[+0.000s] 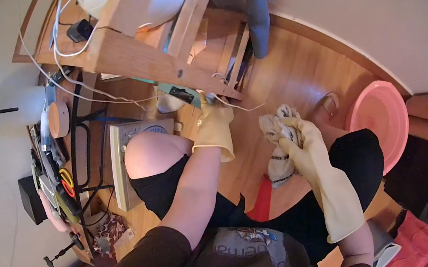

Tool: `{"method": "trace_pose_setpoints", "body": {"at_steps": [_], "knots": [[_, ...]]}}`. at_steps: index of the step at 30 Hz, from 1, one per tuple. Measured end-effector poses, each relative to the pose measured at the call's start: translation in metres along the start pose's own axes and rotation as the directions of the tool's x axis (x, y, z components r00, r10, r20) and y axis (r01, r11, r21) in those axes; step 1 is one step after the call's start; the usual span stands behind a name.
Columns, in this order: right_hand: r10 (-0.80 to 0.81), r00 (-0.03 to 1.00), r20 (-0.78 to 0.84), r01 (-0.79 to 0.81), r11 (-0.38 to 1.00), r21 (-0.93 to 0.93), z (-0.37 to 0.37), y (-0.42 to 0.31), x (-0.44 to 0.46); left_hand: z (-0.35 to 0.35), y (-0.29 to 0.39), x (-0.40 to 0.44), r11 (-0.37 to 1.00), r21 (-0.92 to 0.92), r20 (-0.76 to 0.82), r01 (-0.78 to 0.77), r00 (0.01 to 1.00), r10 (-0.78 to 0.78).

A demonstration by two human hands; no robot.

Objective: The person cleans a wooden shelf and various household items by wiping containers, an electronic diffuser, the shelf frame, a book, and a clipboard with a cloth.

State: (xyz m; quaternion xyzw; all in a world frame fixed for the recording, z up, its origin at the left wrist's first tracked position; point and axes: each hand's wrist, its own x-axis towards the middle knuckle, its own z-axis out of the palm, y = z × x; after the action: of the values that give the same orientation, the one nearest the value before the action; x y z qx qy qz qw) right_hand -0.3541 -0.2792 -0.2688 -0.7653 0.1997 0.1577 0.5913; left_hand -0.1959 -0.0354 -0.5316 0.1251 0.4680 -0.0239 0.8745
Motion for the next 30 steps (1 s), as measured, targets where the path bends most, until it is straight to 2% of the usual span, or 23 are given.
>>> {"method": "trace_pose_setpoints", "body": {"at_steps": [1, 3, 4, 8, 10, 13, 14, 16, 21, 22, 23, 25, 27, 29, 30], "knots": [[0.018, 1.0, -0.005, -0.018, 1.0, -0.01, 0.0, 0.0, -0.001, 0.001, 0.001, 0.006, 1.0, 0.003, -0.007, 0.002, 1.0, -0.002], [0.003, 1.0, 0.001, -0.003, 1.0, -0.009, -0.003, -0.001, -0.002, 0.007, 0.013, 0.024, 0.983, -0.021, 0.037, -0.183, 0.982, 0.184], [-0.016, 1.0, 0.008, 0.016, 1.0, -0.008, -0.003, -0.003, -0.001, 0.009, 0.021, 0.036, 0.981, -0.094, 0.1, -0.17, 0.979, 0.179], [0.014, 1.0, -0.006, -0.014, 1.0, 0.003, -0.003, -0.006, 0.002, 0.015, 0.037, 0.048, 0.987, -0.123, 0.159, -0.103, 0.98, 0.122], [-0.05, 0.999, -0.018, 0.048, 0.995, -0.083, -0.002, -0.001, 0.002, 0.039, 0.047, 0.053, 0.984, -0.063, 0.142, -0.164, 0.975, 0.171], [-0.059, 0.998, -0.026, 0.056, 0.994, -0.089, 0.0, -0.005, 0.001, 0.028, 0.062, 0.02, 0.969, 0.029, 0.138, -0.247, 0.961, 0.241], [-0.067, 0.997, -0.03, 0.064, 0.994, -0.087, 0.001, -0.007, 0.001, 0.051, 0.071, 0.022, 0.959, 0.059, 0.143, -0.276, 0.954, 0.265], [-0.028, 1.0, -0.006, 0.028, 0.999, -0.03, 0.004, -0.011, 0.003, 0.054, 0.083, 0.0, 0.935, 0.116, 0.16, -0.336, 0.935, 0.316], [-0.112, 0.994, -0.008, 0.112, 0.991, -0.07, 0.008, -0.007, 0.008, 0.069, 0.076, -0.037, 0.858, 0.257, 0.206, -0.444, 0.893, 0.401], [-0.137, 0.991, -0.001, 0.137, 0.989, -0.061, 0.01, -0.007, 0.008, 0.065, 0.087, -0.039, 0.785, 0.437, 0.073, -0.439, 0.887, 0.456], [-0.107, 0.994, 0.016, 0.106, 0.992, 0.064, 0.012, -0.009, 0.008, 0.07, 0.082, -0.051, 0.785, 0.441, 0.081, -0.436, 0.89, 0.448], [-0.115, 0.993, -0.005, 0.115, 0.991, 0.062, 0.014, -0.011, 0.009, 0.085, 0.076, -0.084, 0.758, 0.201, 0.096, -0.62, 0.783, 0.615], [-0.124, 0.992, -0.018, 0.125, 0.99, 0.063, 0.017, -0.011, 0.01, 0.077, 0.088, -0.092, 0.779, 0.247, 0.058, -0.576, 0.811, 0.582], [-0.106, 0.994, 0.041, 0.088, 0.946, 0.311, 0.02, -0.015, 0.011, 0.07, 0.1, -0.103, 0.796, 0.286, 0.015, -0.533, 0.833, 0.552], [-0.108, 0.993, 0.037, 0.091, 0.945, 0.316, 0.019, -0.019, 0.009, 0.066, 0.103, -0.112, 0.766, 0.33, 0.05, -0.552, 0.82, 0.57]]}}
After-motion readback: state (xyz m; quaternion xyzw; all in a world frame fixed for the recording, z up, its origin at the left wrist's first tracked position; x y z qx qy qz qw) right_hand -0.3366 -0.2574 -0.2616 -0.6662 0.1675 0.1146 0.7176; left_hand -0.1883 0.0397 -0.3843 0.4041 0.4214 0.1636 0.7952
